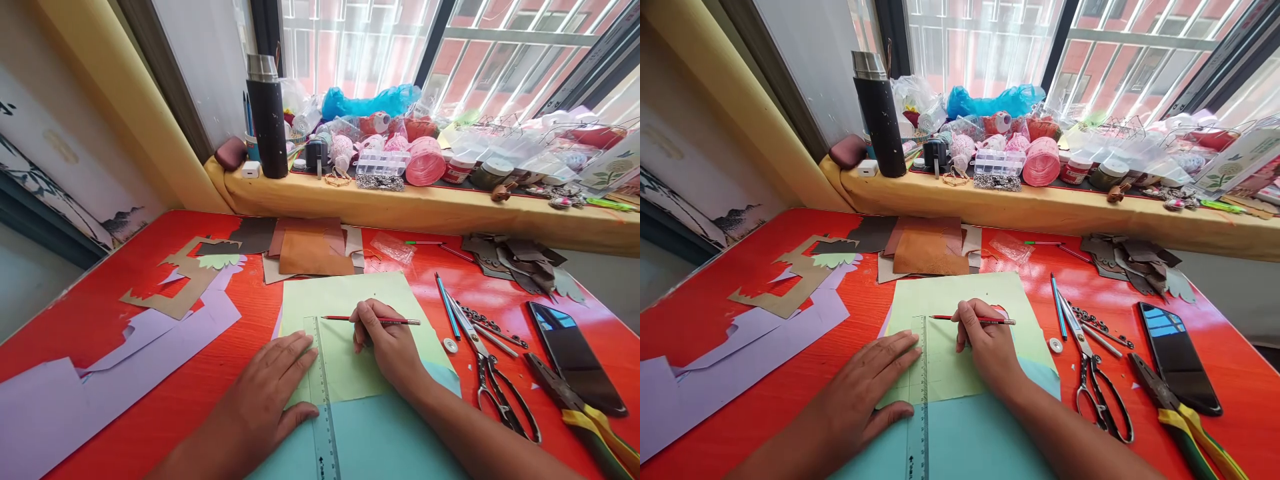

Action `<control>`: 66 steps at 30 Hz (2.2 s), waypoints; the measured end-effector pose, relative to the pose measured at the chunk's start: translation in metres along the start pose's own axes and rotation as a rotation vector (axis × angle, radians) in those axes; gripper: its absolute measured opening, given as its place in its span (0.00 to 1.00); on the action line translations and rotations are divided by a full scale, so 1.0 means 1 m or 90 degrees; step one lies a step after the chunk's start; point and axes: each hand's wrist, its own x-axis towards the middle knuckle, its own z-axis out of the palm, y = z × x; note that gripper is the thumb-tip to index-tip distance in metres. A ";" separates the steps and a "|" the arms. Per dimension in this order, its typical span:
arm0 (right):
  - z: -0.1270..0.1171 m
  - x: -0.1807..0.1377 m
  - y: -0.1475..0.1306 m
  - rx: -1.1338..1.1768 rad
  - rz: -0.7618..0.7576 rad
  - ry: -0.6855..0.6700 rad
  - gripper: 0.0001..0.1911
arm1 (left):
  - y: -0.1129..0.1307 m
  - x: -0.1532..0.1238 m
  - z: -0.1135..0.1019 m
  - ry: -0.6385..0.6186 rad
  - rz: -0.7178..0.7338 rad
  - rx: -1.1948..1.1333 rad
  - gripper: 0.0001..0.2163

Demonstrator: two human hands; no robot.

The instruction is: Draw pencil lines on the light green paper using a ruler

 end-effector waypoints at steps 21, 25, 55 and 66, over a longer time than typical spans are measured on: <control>0.000 0.001 -0.004 0.014 0.010 0.017 0.31 | -0.003 -0.002 -0.003 0.036 -0.059 0.025 0.23; 0.000 0.000 -0.006 -0.001 0.014 0.015 0.31 | -0.007 -0.002 -0.004 0.011 -0.050 0.026 0.25; 0.000 -0.001 -0.008 -0.031 0.008 0.005 0.31 | -0.032 -0.018 -0.020 -0.038 -0.051 0.006 0.29; 0.000 -0.002 -0.007 -0.016 0.004 -0.001 0.29 | -0.027 -0.018 -0.025 -0.065 -0.037 0.061 0.27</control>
